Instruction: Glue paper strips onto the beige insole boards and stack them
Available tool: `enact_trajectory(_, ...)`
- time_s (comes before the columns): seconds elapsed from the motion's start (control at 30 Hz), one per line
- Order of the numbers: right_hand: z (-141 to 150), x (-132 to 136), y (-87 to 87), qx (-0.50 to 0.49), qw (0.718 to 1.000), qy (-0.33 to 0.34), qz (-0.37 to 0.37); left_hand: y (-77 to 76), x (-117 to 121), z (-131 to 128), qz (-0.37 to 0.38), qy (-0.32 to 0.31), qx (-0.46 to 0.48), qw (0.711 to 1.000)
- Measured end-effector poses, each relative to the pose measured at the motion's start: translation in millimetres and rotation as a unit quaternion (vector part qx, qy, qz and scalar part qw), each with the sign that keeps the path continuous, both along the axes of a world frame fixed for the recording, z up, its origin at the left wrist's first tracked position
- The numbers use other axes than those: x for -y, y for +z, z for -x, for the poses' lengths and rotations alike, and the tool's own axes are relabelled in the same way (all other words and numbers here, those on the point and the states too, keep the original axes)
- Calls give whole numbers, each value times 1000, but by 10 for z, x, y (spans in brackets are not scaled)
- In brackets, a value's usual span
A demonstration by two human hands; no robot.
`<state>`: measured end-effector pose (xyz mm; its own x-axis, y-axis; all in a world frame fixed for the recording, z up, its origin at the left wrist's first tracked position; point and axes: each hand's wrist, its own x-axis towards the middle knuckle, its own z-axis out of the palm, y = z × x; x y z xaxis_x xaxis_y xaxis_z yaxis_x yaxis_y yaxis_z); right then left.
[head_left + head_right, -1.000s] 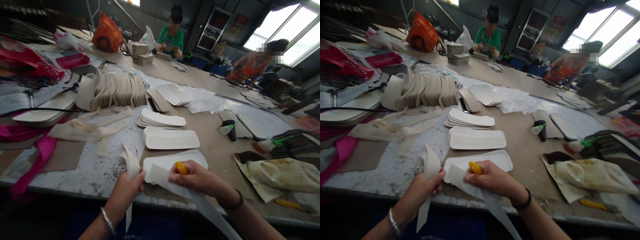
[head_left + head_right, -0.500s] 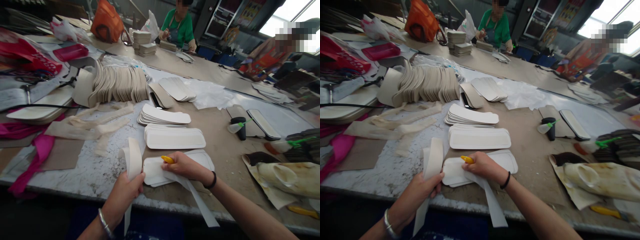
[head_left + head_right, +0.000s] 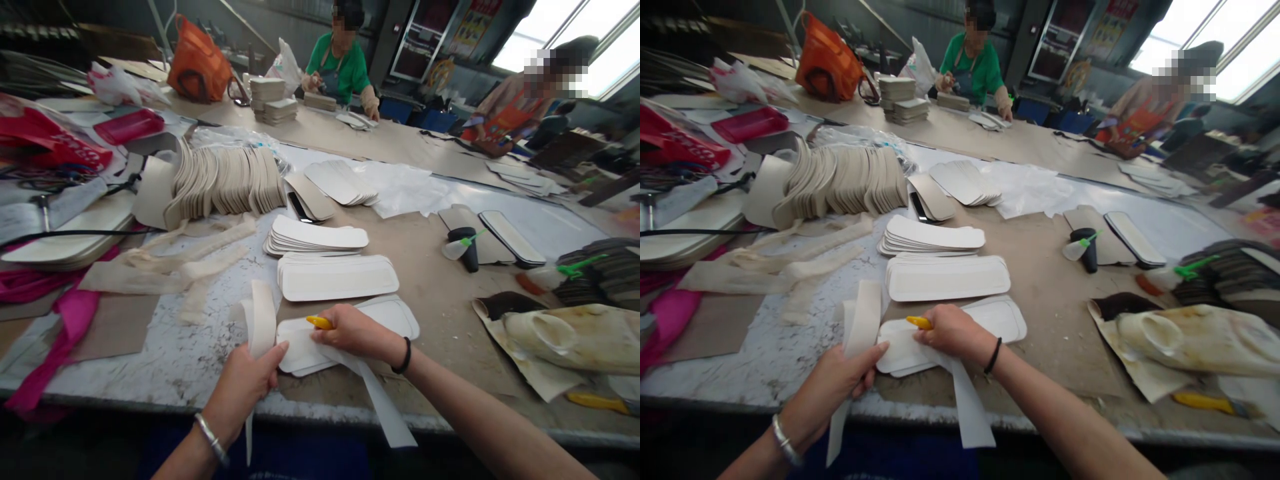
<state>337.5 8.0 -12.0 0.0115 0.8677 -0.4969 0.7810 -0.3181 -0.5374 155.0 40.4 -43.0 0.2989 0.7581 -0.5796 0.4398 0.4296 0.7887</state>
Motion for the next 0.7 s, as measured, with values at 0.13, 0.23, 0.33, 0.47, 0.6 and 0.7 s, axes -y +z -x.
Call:
enact_trajectory(0.13, 41, -21, -4, 36, 999, 17, 1, -66, 0, -16, -15, 8, -9, 1000)
enact_trajectory(0.23, 47, -2, 11, 46, 999, 22, 0, -118, 3, -6, -31, 9, -16, 999)
enact_trajectory(0.33, -70, 159, 78, 104, 994, 28, -10, -141, 6, 27, -35, 5, -17, 999)
enact_trajectory(0.47, -424, 579, 174, 184, 982, -41, -17, -137, 6, 87, -23, -6, -15, 1000)
enact_trajectory(0.6, -662, 889, 139, 225, 964, -136, -27, -160, 3, 115, -33, -24, -34, 999)
enact_trajectory(0.7, -644, 922, 58, 281, 947, -157, -19, -198, 1, 115, -47, -37, -50, 997)
